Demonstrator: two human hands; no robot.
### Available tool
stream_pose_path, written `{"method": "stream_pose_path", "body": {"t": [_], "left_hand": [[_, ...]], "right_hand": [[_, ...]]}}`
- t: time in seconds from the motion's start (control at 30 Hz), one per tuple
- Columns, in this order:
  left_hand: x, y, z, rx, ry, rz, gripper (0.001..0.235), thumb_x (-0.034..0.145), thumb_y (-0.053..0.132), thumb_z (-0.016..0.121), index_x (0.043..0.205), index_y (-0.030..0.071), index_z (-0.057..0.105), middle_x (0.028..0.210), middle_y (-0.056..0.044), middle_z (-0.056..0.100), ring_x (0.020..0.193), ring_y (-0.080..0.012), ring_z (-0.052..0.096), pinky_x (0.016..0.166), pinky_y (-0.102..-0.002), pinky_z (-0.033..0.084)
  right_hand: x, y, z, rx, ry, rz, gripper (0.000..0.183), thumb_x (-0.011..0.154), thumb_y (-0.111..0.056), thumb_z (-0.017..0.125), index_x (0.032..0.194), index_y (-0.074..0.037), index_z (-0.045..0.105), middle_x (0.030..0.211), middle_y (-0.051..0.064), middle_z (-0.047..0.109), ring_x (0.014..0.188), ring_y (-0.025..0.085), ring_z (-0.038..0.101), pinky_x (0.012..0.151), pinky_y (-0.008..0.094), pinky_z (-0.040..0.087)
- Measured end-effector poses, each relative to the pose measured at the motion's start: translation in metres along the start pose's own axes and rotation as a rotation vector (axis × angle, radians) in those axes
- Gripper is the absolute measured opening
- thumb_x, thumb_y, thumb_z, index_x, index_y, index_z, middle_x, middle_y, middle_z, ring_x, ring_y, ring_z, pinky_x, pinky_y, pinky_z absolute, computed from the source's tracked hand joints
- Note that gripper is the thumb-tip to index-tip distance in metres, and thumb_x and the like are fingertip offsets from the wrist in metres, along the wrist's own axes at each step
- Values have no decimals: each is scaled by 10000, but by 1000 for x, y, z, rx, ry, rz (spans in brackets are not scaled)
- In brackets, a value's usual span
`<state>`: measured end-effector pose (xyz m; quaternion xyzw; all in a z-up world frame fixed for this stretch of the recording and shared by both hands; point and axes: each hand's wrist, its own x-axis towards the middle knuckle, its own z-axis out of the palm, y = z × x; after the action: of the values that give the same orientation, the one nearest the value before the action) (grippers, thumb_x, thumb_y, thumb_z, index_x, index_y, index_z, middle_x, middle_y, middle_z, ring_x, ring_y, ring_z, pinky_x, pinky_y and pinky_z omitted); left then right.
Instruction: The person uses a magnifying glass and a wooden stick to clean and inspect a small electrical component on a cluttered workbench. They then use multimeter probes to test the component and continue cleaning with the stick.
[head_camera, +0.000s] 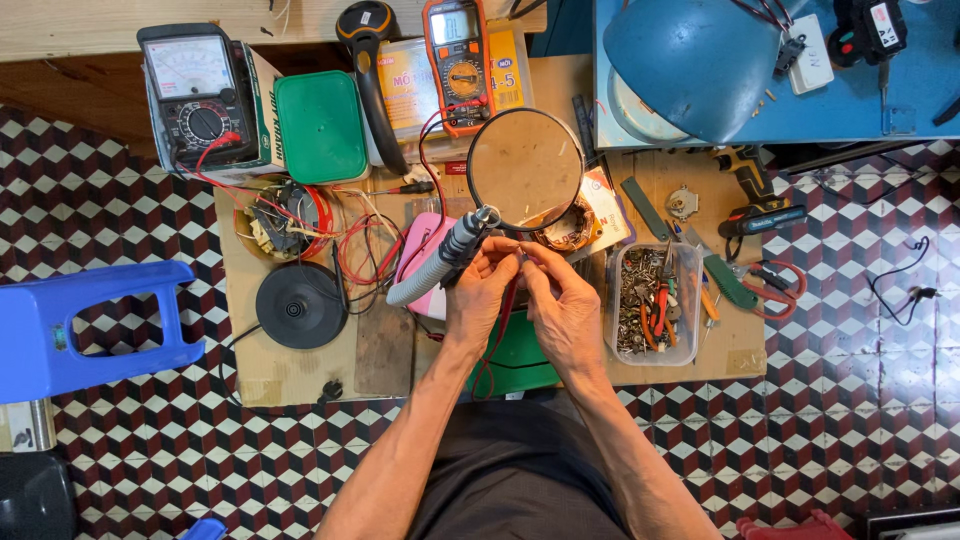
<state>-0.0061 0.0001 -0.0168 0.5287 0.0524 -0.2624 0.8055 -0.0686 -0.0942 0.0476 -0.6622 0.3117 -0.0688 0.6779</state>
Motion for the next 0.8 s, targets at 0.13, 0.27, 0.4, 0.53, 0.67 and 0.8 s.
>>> {"method": "stream_pose_path", "body": {"t": [0.13,0.27,0.4,0.53,0.67,0.8], "left_hand": [[-1,1,2,40,4,6,159,953,28,668,1109,1,652,1035,-83,706,951,-125,693,856,-260,579],[-2,2,4,58,16,-26,155,947,37,678,1095,6,645,1000,-73,711,892,-110,684,783,-246,573],[-3,3,4,35,19,-56,155,953,39,680,1103,9,654,967,-56,688,815,-87,634,708,-227,534],[-2,2,2,67,16,-19,148,956,31,687,1098,-3,663,966,-58,693,792,-79,623,700,-222,526],[0,0,1,78,24,-39,168,949,33,682,1111,-8,663,986,-70,710,801,-91,645,723,-223,540],[3,-5,-3,77,26,1,211,950,33,673,1156,-11,651,1016,-89,713,870,-107,681,778,-234,569]], "right_hand": [[-2,0,-1,11,21,16,306,1007,-149,612,1278,-40,701,837,-4,689,583,23,524,500,194,439],[-4,0,-4,250,-20,141,329,1012,-154,601,1296,-2,670,847,30,670,563,53,531,445,199,380],[-1,2,-6,565,-86,284,370,1000,-142,590,1328,29,602,862,56,665,559,88,554,397,207,370],[4,4,-7,666,-126,322,388,1007,-154,579,1347,33,593,874,69,661,585,103,570,411,210,390],[8,6,-9,697,-133,342,392,1016,-156,581,1354,43,586,879,64,657,604,105,573,414,213,394],[10,8,-9,737,-178,357,408,1018,-162,576,1377,32,576,883,68,664,615,101,571,426,208,408]]}}
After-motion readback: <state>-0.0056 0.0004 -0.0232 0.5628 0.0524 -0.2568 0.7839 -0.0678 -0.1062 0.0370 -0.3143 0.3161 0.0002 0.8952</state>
